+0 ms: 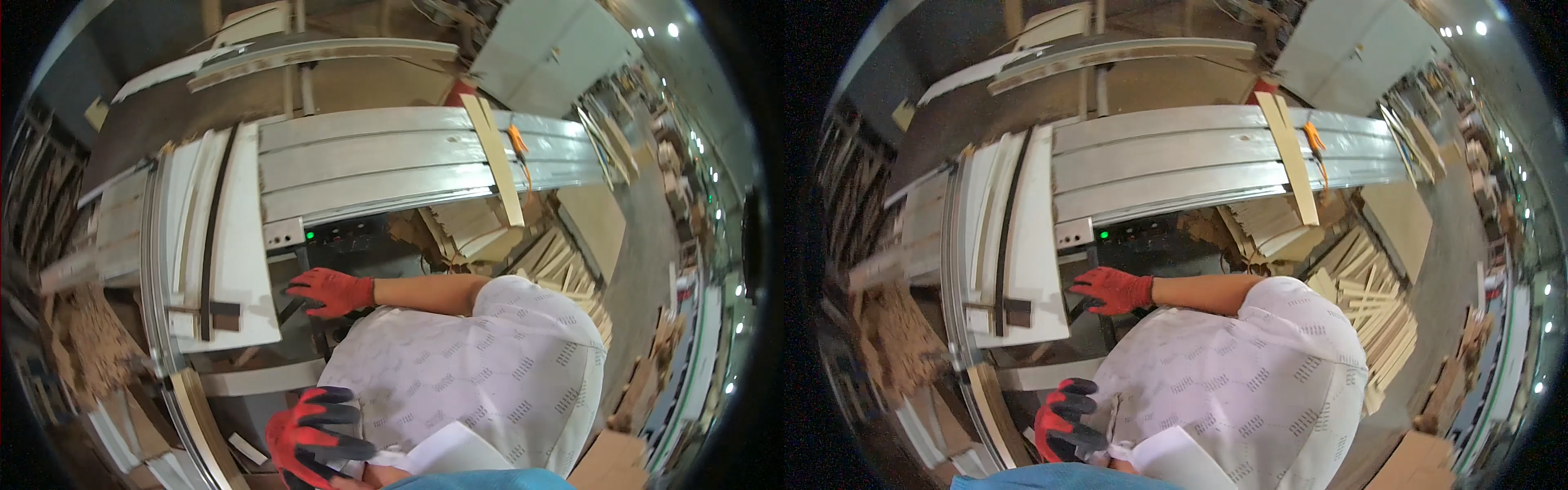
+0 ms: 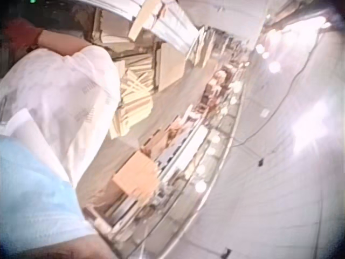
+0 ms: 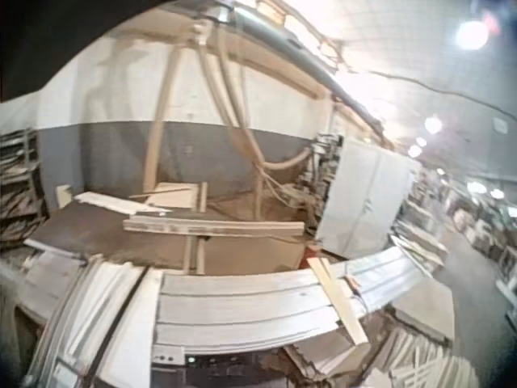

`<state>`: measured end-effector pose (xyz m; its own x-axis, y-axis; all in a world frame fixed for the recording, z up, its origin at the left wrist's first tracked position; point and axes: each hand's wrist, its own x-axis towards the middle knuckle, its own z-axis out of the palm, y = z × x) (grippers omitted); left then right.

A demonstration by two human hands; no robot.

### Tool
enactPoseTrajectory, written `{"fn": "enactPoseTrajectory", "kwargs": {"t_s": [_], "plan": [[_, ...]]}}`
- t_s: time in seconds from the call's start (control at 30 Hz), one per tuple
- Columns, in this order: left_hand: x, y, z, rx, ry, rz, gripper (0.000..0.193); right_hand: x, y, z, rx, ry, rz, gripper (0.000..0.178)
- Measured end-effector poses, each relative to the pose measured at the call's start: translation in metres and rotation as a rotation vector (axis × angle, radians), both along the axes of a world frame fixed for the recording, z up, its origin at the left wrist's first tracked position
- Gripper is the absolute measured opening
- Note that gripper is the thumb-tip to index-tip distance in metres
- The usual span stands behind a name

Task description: The recorder uses a large industrial sliding table saw to cut thin strips of wood to length.

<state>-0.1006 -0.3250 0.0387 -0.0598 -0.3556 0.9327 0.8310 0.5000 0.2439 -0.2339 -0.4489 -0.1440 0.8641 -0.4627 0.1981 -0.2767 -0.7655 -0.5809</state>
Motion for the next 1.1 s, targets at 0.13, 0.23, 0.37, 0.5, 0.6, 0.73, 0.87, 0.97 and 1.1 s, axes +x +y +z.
{"fn": "enactPoseTrajectory", "kwargs": {"t_s": [0.13, 0.23, 0.37, 0.5, 0.6, 0.73, 0.87, 0.97, 1.1], "plan": [[-0.093, -0.035, 0.029, -0.081, -0.054, -0.281, 0.058, -0.129, -0.029, 0.003, -0.142, -0.07, -0.483, 0.061], [-0.156, -0.055, 0.041, -0.088, -0.102, -0.377, 0.062, -0.253, -0.052, -0.002, -0.201, -0.013, -0.999, 0.071], [-0.227, -0.071, 0.054, -0.101, -0.16, -0.479, 0.067, -0.436, -0.058, -0.04, -0.092, 0.373, -1.778, 0.1], [-0.281, -0.082, 0.061, -0.086, -0.169, -0.536, 0.07, -0.519, -0.048, -0.068, 0.311, 0.512, -1.812, 0.099], [-0.31, -0.091, 0.066, -0.081, -0.166, -0.587, 0.069, -0.531, -0.048, -0.101, 0.288, 0.219, -1.727, 0.092], [-0.331, -0.106, 0.075, -0.176, -0.251, -0.719, 0.068, -0.471, -0.043, -0.104, 0.277, 0.104, -1.623, 0.079], [-0.347, -0.127, 0.086, -0.307, -0.336, -0.89, 0.068, -0.396, -0.034, -0.085, 0.39, 0.15, -1.487, 0.077], [-0.364, -0.142, 0.09, -0.353, -0.333, -1.0, 0.068, -0.367, -0.041, -0.104, 0.38, 0.114, -1.454, 0.078], [-0.36, -0.159, 0.082, -0.297, -0.285, -1.026, 0.067, -0.367, -0.052, -0.068, 0.484, 0.094, -1.416, 0.083]]}}
